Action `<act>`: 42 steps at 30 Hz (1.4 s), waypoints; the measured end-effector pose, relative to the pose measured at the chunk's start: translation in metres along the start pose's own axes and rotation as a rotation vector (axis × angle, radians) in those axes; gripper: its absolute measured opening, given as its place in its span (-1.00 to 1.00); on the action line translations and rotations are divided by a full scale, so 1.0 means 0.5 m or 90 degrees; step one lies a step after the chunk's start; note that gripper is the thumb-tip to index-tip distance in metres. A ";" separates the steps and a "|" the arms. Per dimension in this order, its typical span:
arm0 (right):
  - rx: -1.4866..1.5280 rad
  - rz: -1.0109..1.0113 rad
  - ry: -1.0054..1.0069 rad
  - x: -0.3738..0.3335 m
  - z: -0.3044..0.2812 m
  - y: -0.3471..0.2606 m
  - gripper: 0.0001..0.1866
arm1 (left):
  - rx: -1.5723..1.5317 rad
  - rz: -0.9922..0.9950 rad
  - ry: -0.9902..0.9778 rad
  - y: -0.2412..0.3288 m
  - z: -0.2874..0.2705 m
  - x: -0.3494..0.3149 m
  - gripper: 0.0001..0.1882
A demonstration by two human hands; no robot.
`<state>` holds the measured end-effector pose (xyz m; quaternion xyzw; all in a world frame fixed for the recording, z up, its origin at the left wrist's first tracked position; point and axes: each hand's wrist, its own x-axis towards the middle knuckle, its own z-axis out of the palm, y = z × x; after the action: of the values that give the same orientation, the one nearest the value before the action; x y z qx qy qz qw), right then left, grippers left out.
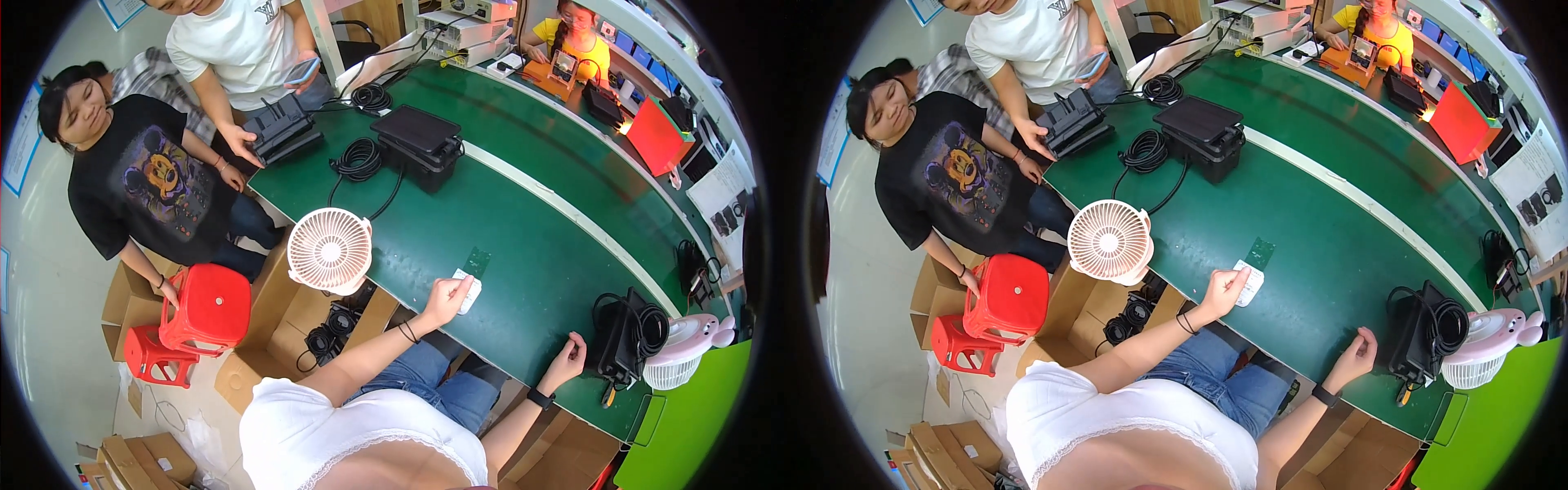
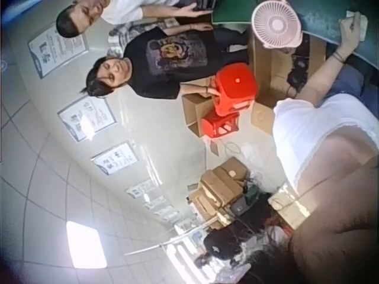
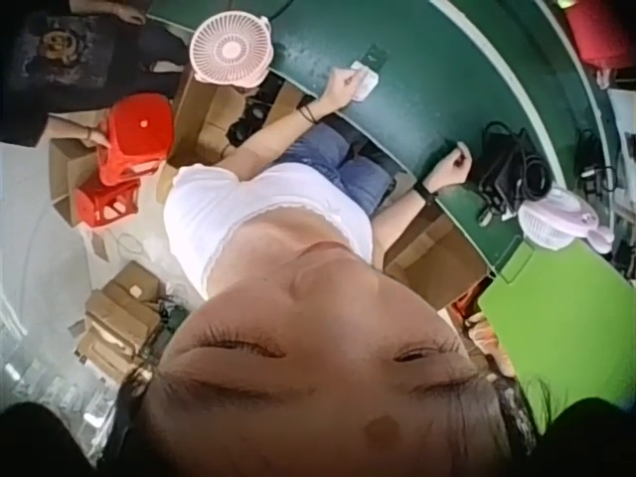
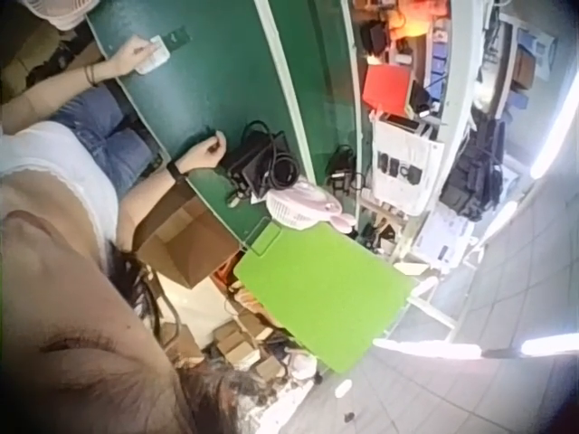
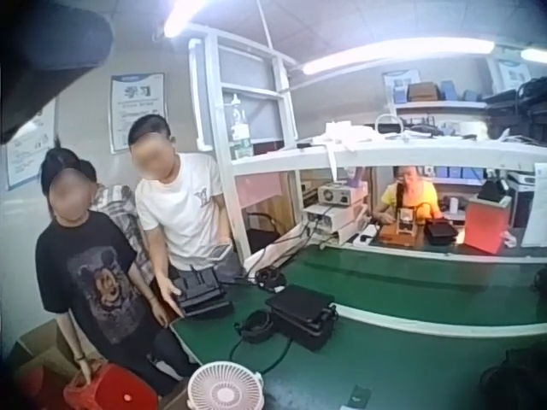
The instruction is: Assembling and inspecting portable solar-powered battery units on a production line.
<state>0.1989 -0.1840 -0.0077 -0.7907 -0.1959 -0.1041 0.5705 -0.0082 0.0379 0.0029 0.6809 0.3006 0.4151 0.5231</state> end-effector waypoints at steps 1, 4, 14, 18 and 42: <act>0.018 -0.014 0.006 0.000 0.000 0.001 -0.88 | -0.001 0.001 0.000 0.000 0.002 -0.001 -0.53; 0.015 -0.002 0.001 0.000 -0.004 0.005 -0.88 | 0.010 0.022 -0.008 -0.001 0.006 -0.006 -0.55; 0.029 -0.006 0.010 0.002 -0.010 0.029 -0.89 | 0.018 0.024 -0.028 -0.004 0.018 -0.026 -0.56; 0.032 -0.025 0.013 0.004 -0.017 0.049 -0.89 | 0.017 0.027 -0.039 0.000 0.028 -0.036 -0.56; 0.028 -0.032 0.014 0.008 -0.013 0.036 -0.89 | 0.036 0.016 -0.057 -0.004 0.026 -0.029 -0.57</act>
<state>0.2106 -0.1943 -0.0197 -0.7718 -0.2119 -0.1225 0.5868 -0.0034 0.0202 -0.0040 0.7169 0.2800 0.3823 0.5114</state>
